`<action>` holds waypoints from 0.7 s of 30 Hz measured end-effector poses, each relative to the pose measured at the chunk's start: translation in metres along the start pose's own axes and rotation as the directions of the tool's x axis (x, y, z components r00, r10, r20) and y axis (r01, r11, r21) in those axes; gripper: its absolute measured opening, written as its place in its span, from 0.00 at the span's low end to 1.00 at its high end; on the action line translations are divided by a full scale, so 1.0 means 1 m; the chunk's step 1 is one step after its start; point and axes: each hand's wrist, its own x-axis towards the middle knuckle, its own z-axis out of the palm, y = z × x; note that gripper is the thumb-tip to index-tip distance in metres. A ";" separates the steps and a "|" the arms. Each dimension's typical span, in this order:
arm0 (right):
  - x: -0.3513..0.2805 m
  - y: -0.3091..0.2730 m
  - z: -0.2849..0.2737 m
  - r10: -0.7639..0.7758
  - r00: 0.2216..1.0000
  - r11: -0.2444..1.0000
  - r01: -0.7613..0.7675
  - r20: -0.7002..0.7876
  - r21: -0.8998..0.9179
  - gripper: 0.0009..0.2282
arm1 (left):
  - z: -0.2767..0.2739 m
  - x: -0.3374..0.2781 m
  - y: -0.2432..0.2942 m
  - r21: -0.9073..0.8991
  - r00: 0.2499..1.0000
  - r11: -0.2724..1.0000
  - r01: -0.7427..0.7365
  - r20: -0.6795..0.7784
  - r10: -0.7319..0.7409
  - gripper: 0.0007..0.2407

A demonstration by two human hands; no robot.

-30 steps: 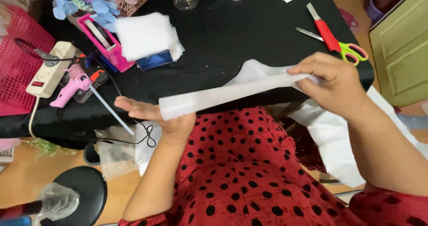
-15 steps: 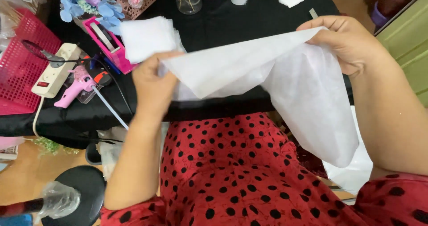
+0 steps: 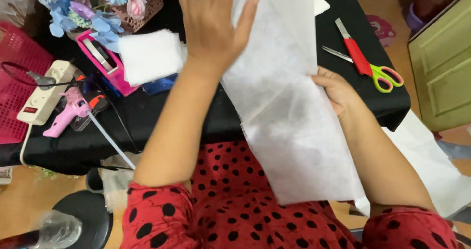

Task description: The person unfolds a sheet of white tissue paper on a black table and smooths it out. They use a red utility knife to trim the edges of the paper, then fold the trimmed sheet and cut it again to create smaller pieces.

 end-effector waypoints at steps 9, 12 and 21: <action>0.033 0.024 -0.071 -0.243 0.957 0.824 0.117 -0.158 -0.554 0.24 | -0.062 -0.182 0.102 -0.309 0.958 0.907 0.288 0.093 -0.272 0.23; 0.036 0.004 -0.065 -0.364 0.920 0.385 0.004 -0.148 -0.923 0.29 | -0.081 -0.245 0.129 -0.385 0.923 0.843 0.377 0.233 -0.306 0.22; 0.028 0.009 0.022 -0.265 0.805 -0.363 0.426 0.530 -0.829 0.32 | -0.071 -0.288 0.150 -0.099 0.010 -0.177 0.979 0.897 -0.443 0.28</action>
